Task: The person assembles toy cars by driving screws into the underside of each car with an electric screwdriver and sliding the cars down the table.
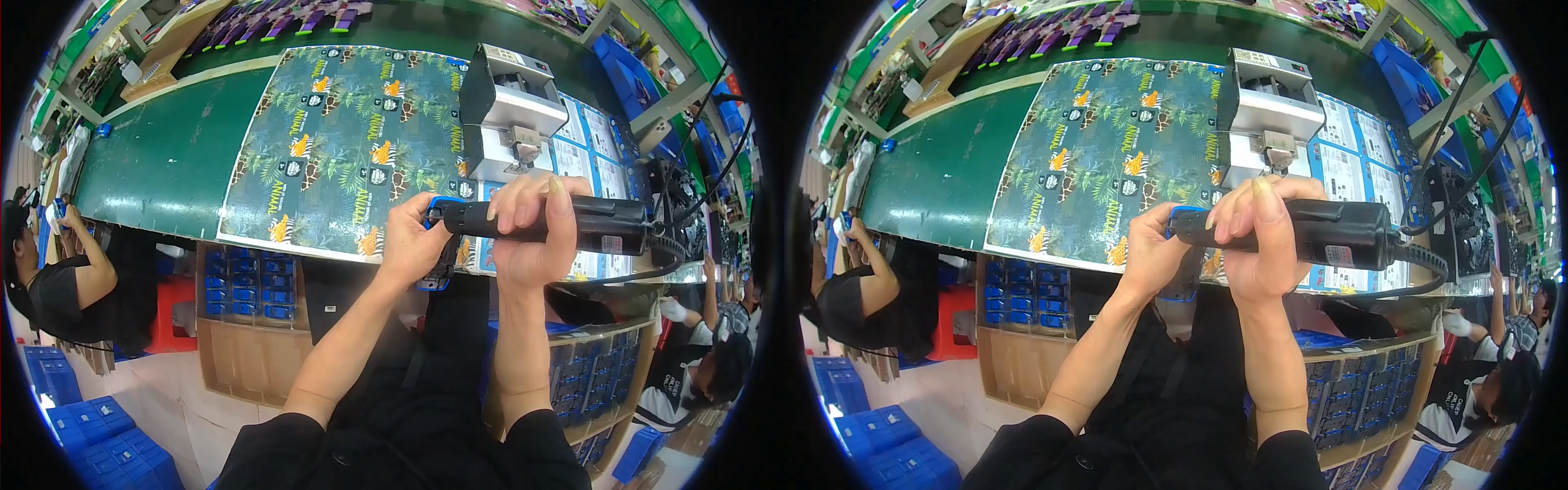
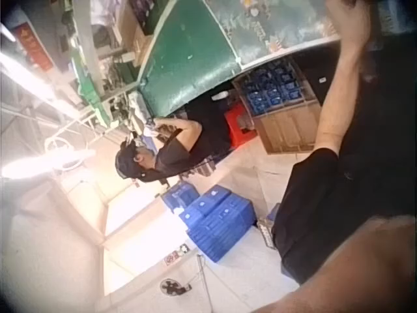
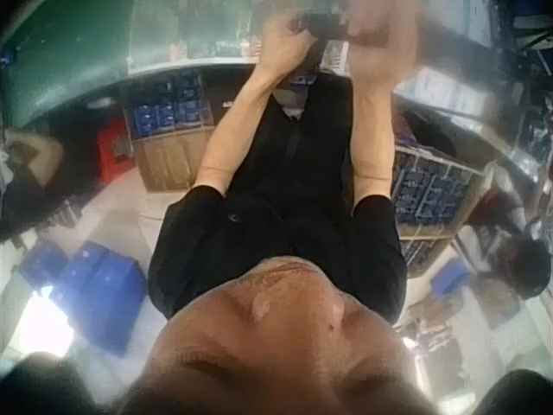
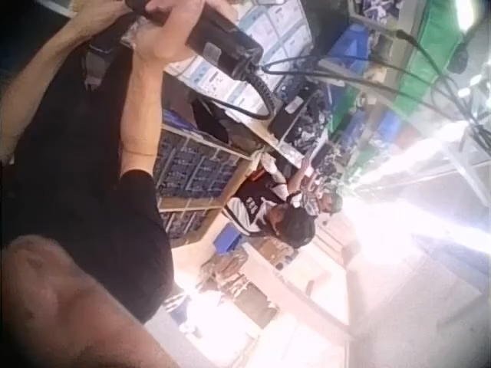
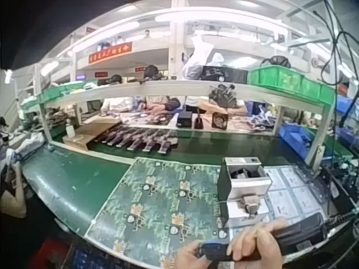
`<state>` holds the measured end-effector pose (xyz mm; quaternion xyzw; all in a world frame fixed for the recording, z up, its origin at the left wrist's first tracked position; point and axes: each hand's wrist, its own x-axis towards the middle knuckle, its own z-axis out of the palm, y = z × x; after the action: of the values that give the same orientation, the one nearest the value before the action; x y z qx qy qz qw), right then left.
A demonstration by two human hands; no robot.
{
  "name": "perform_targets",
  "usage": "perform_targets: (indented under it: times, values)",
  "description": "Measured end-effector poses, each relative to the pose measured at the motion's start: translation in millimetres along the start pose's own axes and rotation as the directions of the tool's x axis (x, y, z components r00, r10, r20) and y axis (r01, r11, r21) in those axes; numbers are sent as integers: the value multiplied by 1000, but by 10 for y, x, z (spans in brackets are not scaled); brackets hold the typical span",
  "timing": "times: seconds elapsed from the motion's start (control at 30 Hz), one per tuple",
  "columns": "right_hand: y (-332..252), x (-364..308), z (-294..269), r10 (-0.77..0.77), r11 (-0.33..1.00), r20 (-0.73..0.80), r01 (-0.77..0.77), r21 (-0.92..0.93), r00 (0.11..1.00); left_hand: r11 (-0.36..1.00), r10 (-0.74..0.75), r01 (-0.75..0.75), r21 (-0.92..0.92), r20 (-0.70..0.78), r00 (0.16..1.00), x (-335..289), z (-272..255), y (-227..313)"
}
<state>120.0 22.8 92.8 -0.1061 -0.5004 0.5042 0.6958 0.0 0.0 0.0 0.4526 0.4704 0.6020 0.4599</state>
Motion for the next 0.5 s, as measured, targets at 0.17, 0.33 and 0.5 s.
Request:
perform_targets:
  times: [0.17, 0.33, 0.5]
  values:
    - [-64, 52, 36, -23, 996, 20, 21, 89, 1000, 1000, 16, -15, -24, 5, 1000, 27, 20, -19]
    - [-278, 103, 79, -113, 994, 18, 113, 1, 993, 994, -36, 38, -102, 19, 999, 17, 4, -62]
    - [-354, 121, 42, -158, 984, 48, 162, -80, 986, 988, -85, 87, -129, 20, 996, 6, 10, -12]
